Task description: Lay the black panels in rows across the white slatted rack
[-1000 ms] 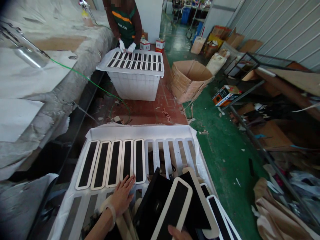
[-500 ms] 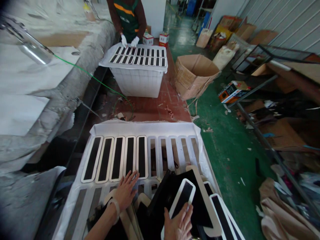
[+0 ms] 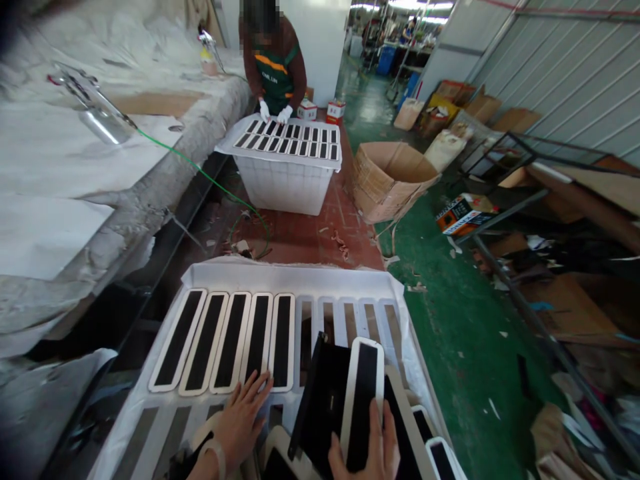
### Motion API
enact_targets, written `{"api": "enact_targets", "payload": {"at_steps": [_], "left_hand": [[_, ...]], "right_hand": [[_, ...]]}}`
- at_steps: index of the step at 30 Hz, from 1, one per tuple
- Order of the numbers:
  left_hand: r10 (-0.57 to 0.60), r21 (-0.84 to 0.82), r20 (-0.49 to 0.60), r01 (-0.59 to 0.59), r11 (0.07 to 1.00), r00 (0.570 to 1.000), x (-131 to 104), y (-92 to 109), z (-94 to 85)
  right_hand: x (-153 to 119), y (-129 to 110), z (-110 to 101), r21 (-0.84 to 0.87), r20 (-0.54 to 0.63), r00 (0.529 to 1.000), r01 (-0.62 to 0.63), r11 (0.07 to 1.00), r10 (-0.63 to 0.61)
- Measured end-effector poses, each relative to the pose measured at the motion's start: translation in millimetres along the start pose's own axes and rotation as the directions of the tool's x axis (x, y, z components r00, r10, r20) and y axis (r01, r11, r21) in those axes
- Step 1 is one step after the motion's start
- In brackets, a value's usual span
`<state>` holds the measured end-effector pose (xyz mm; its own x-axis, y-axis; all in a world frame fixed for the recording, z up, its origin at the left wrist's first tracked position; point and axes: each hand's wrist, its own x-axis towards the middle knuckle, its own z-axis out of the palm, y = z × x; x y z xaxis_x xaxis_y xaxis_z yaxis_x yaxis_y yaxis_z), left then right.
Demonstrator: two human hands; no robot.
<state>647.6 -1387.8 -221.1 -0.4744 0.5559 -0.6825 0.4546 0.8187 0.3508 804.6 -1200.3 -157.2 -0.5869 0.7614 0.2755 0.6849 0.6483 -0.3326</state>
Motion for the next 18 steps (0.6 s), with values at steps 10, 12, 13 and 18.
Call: {"api": "enact_targets", "payload": {"at_steps": [10, 12, 13, 18], "left_hand": [[-0.023, -0.028, 0.074, 0.025, 0.999, 0.997, 4.0, -0.2, -5.7], [-0.029, -0.031, 0.074, 0.031, 0.999, 0.997, 5.0, 0.4, -7.3], [-0.031, -0.029, 0.072, 0.033, 0.999, 0.997, 5.3, 0.7, -8.1], [-0.035, -0.017, 0.092, 0.037, 0.999, 0.995, 6.1, 1.0, -10.8]], "right_hand": [[79.1, -55.4, 56.4, -0.090, 0.027, 0.980, 0.200, 0.976, -0.198], [77.7, -64.4, 66.0, -0.153, 0.085, 0.983, 0.172, 0.973, -0.160], [75.2, -68.7, 71.0, -0.176, 0.116, 0.984, 0.154, 0.972, -0.135], [59.3, -84.9, 91.7, -0.285, 0.200, 0.978, 0.111, 0.952, -0.054]]}}
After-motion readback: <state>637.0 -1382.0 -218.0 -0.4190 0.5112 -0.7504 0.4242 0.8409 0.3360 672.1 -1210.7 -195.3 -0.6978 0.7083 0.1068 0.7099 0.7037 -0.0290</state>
